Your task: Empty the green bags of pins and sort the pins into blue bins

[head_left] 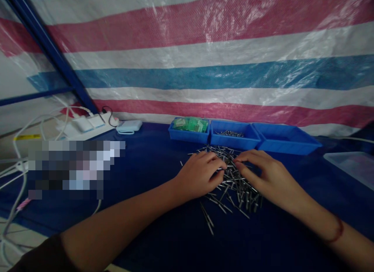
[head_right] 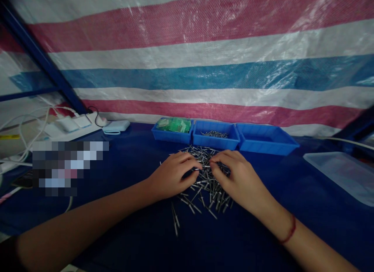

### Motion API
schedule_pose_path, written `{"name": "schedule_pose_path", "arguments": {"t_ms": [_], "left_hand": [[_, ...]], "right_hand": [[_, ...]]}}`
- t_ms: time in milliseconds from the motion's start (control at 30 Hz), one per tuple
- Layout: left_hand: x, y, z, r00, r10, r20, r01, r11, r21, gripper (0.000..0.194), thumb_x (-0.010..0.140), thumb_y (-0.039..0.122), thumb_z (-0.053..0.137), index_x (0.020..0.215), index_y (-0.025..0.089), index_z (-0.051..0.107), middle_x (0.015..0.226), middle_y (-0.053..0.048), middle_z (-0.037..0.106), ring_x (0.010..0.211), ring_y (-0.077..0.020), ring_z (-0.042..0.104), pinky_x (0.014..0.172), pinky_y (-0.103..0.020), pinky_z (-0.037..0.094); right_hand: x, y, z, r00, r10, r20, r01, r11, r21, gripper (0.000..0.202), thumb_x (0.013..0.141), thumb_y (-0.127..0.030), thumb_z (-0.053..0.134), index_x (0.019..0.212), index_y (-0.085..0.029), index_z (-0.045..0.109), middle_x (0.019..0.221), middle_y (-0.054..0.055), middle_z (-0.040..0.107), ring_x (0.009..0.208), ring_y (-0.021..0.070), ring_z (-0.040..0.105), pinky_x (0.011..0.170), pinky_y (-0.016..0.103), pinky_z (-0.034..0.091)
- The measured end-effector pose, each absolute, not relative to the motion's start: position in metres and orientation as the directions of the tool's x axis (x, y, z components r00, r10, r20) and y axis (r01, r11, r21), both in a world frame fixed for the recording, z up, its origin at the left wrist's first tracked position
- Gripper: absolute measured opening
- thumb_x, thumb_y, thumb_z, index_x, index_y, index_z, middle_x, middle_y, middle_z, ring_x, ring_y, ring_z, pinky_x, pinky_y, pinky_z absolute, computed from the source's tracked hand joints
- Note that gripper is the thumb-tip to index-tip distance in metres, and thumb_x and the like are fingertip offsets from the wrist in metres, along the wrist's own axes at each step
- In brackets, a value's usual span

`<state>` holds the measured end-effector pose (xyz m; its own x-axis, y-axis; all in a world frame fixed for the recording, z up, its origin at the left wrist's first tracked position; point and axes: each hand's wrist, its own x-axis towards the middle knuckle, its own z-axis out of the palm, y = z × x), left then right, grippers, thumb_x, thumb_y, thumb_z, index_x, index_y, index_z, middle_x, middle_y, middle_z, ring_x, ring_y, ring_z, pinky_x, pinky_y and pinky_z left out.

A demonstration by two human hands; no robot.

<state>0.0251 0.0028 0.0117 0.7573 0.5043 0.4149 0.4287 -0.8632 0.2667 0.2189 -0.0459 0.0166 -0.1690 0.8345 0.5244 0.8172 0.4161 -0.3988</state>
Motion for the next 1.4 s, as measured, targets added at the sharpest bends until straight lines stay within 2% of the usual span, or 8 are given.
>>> {"name": "schedule_pose_path", "arguments": {"t_ms": [233, 400, 500, 633, 800, 967, 1100, 1400], "left_hand": [[0.018, 0.012, 0.017, 0.765, 0.534, 0.361, 0.487, -0.846, 0.219, 0.026, 0.089, 0.014, 0.039, 0.109, 0.018, 0.056, 0.101, -0.006, 0.061, 0.091, -0.0208, 0.054, 0.079, -0.037, 0.042], [0.015, 0.019, 0.015, 0.768, 0.537, 0.347, 0.472, -0.843, 0.260, 0.026, 0.084, 0.010, 0.044, 0.102, 0.018, 0.060, 0.100, -0.006, 0.061, 0.090, -0.0199, 0.053, 0.080, -0.037, 0.043], [0.018, 0.022, 0.013, 0.757, 0.529, 0.383, 0.465, -0.849, 0.253, 0.024, 0.086, 0.014, 0.045, 0.104, 0.019, 0.061, 0.101, -0.006, 0.060, 0.091, -0.0202, 0.053, 0.082, -0.037, 0.043], [0.024, 0.023, 0.013, 0.771, 0.506, 0.387, 0.474, -0.862, 0.182, 0.024, 0.090, 0.026, 0.046, 0.108, 0.022, 0.061, 0.106, -0.006, 0.058, 0.097, -0.0217, 0.051, 0.084, -0.039, 0.041], [0.027, 0.023, 0.014, 0.795, 0.483, 0.366, 0.470, -0.873, 0.130, 0.021, 0.089, 0.029, 0.049, 0.102, 0.023, 0.064, 0.110, -0.005, 0.056, 0.100, -0.0220, 0.049, 0.085, -0.039, 0.040], [0.027, 0.024, 0.013, 0.805, 0.499, 0.321, 0.475, -0.866, 0.154, 0.022, 0.088, 0.034, 0.053, 0.105, 0.025, 0.064, 0.117, -0.005, 0.053, 0.106, -0.0240, 0.047, 0.086, -0.041, 0.040], [0.029, 0.024, 0.012, 0.795, 0.521, 0.311, 0.478, -0.853, 0.207, 0.017, 0.087, 0.033, 0.055, 0.093, 0.022, 0.066, 0.112, -0.004, 0.055, 0.104, -0.0228, 0.048, 0.087, -0.040, 0.040], [0.030, 0.019, 0.014, 0.768, 0.513, 0.384, 0.460, -0.859, 0.227, 0.011, 0.087, 0.030, 0.055, 0.089, 0.021, 0.059, 0.104, -0.001, 0.058, 0.098, -0.0199, 0.050, 0.084, -0.036, 0.038]], "right_hand": [[0.220, -0.046, 0.018, -0.105, 0.852, 0.512, 0.838, 0.353, -0.416, 0.013, 0.084, -0.027, 0.052, 0.079, -0.022, 0.063, 0.084, 0.005, 0.068, 0.082, 0.0217, 0.060, 0.076, 0.040, 0.046], [0.221, -0.043, 0.016, -0.082, 0.860, 0.504, 0.832, 0.338, -0.440, 0.014, 0.084, -0.026, 0.051, 0.078, -0.022, 0.063, 0.083, 0.004, 0.068, 0.080, 0.0216, 0.060, 0.075, 0.041, 0.046], [0.220, -0.044, 0.016, -0.075, 0.856, 0.511, 0.826, 0.340, -0.449, 0.013, 0.083, -0.025, 0.051, 0.078, -0.022, 0.062, 0.084, 0.005, 0.068, 0.081, 0.0215, 0.060, 0.076, 0.041, 0.045], [0.218, -0.045, 0.017, -0.083, 0.865, 0.494, 0.825, 0.338, -0.453, 0.013, 0.083, -0.024, 0.052, 0.079, -0.020, 0.063, 0.084, 0.005, 0.068, 0.081, 0.0208, 0.059, 0.076, 0.039, 0.045], [0.218, -0.047, 0.017, -0.096, 0.864, 0.494, 0.826, 0.346, -0.445, 0.013, 0.083, -0.023, 0.051, 0.078, -0.019, 0.063, 0.083, 0.004, 0.067, 0.081, 0.0200, 0.058, 0.076, 0.038, 0.044], [0.216, -0.047, 0.017, -0.095, 0.866, 0.491, 0.817, 0.350, -0.458, 0.014, 0.083, -0.024, 0.051, 0.079, -0.019, 0.064, 0.083, 0.004, 0.067, 0.082, 0.0196, 0.058, 0.077, 0.037, 0.044], [0.214, -0.047, 0.017, -0.099, 0.866, 0.491, 0.813, 0.355, -0.462, 0.014, 0.083, -0.024, 0.052, 0.078, -0.019, 0.064, 0.082, 0.004, 0.067, 0.081, 0.0193, 0.058, 0.077, 0.037, 0.044], [0.211, -0.048, 0.013, -0.169, 0.860, 0.481, 0.809, 0.400, -0.431, 0.011, 0.082, -0.023, 0.057, 0.087, -0.020, 0.066, 0.088, 0.003, 0.067, 0.087, 0.0186, 0.058, 0.080, 0.036, 0.045]]}}
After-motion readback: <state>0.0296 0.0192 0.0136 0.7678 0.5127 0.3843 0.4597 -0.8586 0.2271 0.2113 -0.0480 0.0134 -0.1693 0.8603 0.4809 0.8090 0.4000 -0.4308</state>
